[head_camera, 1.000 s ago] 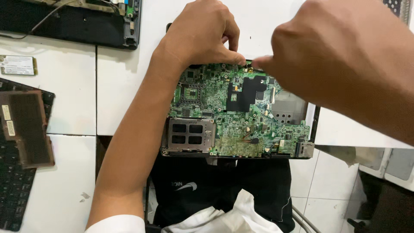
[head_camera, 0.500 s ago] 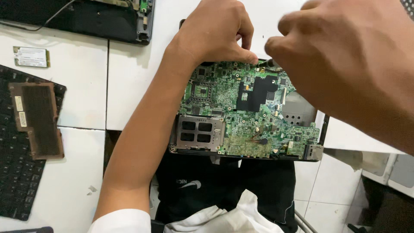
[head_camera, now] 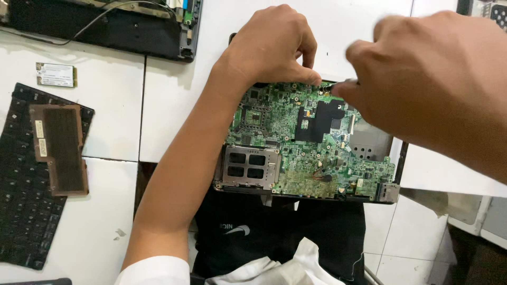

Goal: The person uses a screwdriver to remove screws from the motherboard of a disassembled laptop. They place the removed screws into a small green container on the table.

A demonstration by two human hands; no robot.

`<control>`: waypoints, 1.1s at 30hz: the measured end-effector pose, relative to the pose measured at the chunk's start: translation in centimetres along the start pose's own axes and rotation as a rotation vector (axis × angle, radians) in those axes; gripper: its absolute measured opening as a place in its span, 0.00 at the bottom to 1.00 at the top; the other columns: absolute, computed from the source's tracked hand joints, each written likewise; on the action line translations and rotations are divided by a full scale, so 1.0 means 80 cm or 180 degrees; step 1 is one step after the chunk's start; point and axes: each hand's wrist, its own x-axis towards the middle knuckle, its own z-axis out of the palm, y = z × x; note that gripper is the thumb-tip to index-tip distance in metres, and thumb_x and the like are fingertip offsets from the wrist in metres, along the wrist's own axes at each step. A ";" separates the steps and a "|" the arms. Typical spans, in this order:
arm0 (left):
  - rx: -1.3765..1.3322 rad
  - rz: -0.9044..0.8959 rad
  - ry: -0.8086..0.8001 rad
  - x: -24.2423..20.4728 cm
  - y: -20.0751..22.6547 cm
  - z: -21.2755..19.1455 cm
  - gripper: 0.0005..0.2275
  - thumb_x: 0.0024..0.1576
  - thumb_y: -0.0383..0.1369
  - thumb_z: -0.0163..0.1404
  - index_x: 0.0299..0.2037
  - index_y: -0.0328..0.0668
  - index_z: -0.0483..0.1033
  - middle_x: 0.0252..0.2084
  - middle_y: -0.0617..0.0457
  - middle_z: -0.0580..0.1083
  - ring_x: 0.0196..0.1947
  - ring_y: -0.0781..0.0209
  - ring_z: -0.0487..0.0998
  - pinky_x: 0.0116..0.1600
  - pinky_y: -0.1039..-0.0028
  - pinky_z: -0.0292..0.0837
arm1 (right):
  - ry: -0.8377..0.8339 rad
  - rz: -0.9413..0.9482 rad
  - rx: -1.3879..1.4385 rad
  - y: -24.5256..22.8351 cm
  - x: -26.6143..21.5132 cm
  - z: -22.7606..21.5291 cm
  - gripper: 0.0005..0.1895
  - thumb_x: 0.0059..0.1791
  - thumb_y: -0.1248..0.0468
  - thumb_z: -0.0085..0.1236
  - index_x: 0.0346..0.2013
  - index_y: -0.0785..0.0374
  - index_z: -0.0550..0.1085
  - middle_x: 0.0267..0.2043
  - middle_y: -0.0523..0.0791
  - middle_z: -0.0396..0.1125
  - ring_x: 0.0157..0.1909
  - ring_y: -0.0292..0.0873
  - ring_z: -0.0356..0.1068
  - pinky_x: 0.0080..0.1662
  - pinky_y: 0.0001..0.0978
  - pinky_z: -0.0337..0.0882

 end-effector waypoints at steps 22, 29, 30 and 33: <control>-0.2760 0.0146 0.1019 -0.007 -0.010 -0.024 0.12 0.73 0.33 0.40 0.58 0.44 0.75 0.61 0.55 0.79 0.28 0.67 0.66 0.40 0.77 0.67 | 0.0012 0.0178 0.1449 0.033 0.012 0.010 0.12 0.52 0.39 0.62 0.36 0.37 0.83 0.31 0.30 0.81 0.33 0.37 0.81 0.40 0.35 0.75; -0.2726 -0.0026 0.1018 -0.012 -0.009 -0.030 0.14 0.74 0.35 0.39 0.57 0.47 0.80 0.30 0.57 0.68 0.29 0.68 0.66 0.39 0.76 0.64 | 0.0074 -0.0154 0.1044 0.033 0.016 0.014 0.08 0.52 0.43 0.58 0.38 0.34 0.83 0.35 0.38 0.75 0.33 0.44 0.75 0.37 0.37 0.71; -0.2799 -0.0079 0.1082 -0.011 -0.010 -0.029 0.14 0.73 0.36 0.39 0.56 0.47 0.81 0.30 0.57 0.68 0.30 0.69 0.67 0.39 0.76 0.64 | 0.0170 -0.0324 0.1418 0.034 0.016 0.010 0.11 0.47 0.55 0.65 0.42 0.32 0.83 0.48 0.37 0.72 0.45 0.48 0.77 0.42 0.44 0.77; -0.2954 -0.0103 0.1186 -0.012 -0.011 -0.030 0.16 0.71 0.39 0.37 0.57 0.44 0.79 0.27 0.55 0.65 0.30 0.66 0.62 0.40 0.72 0.60 | -0.0520 -0.0048 0.1123 0.025 0.018 -0.005 0.30 0.53 0.32 0.53 0.62 0.42 0.75 0.45 0.39 0.84 0.34 0.42 0.88 0.34 0.32 0.82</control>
